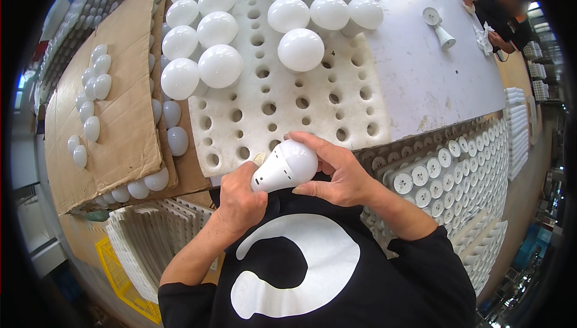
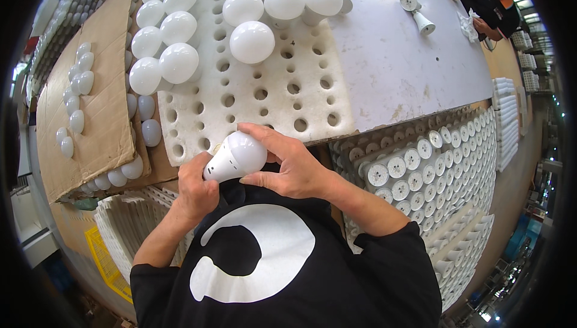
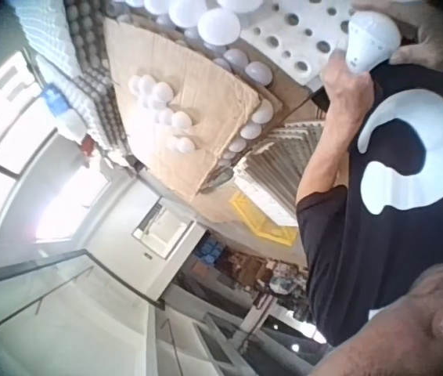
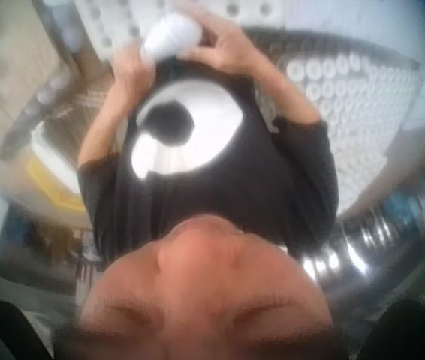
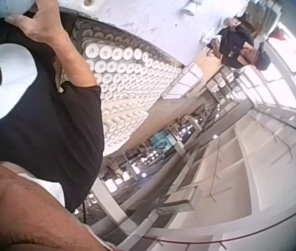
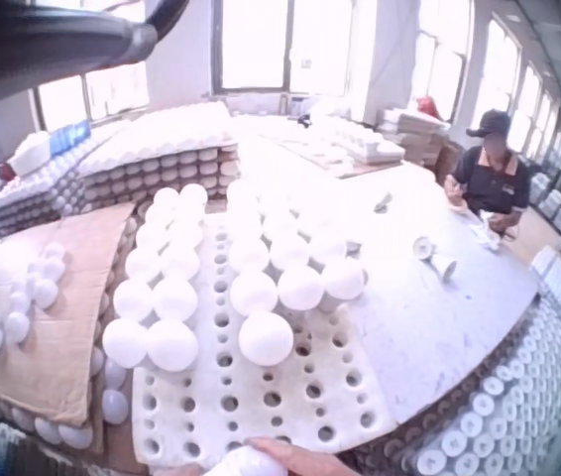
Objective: The person assembles LED light bulbs by pressing bulb covers onto the light bulb bases by hand and placing the completed bulbs into a foam tray.
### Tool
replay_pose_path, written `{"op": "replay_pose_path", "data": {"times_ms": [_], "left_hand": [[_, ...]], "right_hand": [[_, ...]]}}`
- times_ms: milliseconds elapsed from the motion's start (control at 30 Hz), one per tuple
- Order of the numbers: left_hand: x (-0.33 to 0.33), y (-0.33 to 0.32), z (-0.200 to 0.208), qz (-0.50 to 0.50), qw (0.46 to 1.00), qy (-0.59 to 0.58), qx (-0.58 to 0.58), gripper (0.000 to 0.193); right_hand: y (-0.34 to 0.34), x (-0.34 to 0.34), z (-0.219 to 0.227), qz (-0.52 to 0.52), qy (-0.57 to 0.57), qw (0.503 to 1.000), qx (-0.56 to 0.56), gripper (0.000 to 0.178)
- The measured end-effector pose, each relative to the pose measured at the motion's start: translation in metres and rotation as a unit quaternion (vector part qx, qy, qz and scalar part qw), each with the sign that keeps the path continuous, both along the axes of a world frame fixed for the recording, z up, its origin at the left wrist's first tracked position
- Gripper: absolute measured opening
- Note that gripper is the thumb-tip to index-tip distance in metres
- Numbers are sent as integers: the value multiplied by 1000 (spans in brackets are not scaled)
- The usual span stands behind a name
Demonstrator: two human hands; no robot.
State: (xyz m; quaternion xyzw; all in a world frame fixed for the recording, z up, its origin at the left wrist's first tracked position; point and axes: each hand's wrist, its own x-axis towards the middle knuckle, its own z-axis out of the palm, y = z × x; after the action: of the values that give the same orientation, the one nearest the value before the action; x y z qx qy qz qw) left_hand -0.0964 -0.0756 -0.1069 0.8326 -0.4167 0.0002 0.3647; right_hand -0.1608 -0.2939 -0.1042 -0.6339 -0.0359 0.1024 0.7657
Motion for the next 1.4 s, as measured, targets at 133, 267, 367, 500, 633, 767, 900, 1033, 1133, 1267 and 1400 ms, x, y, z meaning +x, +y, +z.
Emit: {"op": "replay_pose_path", "data": {"times_ms": [133, 267, 367, 500, 633, 767, 900, 1033, 1133, 1267, 1400], "left_hand": [[36, 0, 11, -144, 857, 475, 138, 11], [9, -12, -6, 20, 984, 175, 12, 14], [8, -21, -14, -7, 999, 45, -25, 16], [4, -37, -14, 10, 999, 13, -45, 18], [9, -56, -10, 16, 984, 172, -39, 26], [27, -55, -20, 57, 985, 158, -32, 33], [31, -54, -26, 56, 981, 177, -55, 34], [29, -53, -30, 41, 984, 159, -71, 36], [29, -51, -36, 44, 980, 175, -84, 38], [28, -50, -36, 54, 974, 195, -106, 39], [27, -51, -38, 59, 975, 186, -106, 36]], "right_hand": [[-5, -1, -2, 9, -39, 999, -35, 74], [-7, -3, -13, -37, -44, 998, 2, 71], [-9, -5, -14, -64, -45, 997, 24, 71], [-13, -9, -9, -115, -18, 991, 65, 69], [-50, -2, 3, -137, -19, 990, 19, 66], [-93, 28, 25, -271, -97, 953, -96, 64], [-113, 68, 34, -294, -262, 847, -357, 64], [-102, 94, 10, -244, -299, 786, -483, 66], [-97, 94, 8, -237, -296, 778, -500, 68], [-132, 91, 15, -293, -314, 817, -384, 67], [-259, 100, -8, -532, -222, 685, -445, 50]]}}
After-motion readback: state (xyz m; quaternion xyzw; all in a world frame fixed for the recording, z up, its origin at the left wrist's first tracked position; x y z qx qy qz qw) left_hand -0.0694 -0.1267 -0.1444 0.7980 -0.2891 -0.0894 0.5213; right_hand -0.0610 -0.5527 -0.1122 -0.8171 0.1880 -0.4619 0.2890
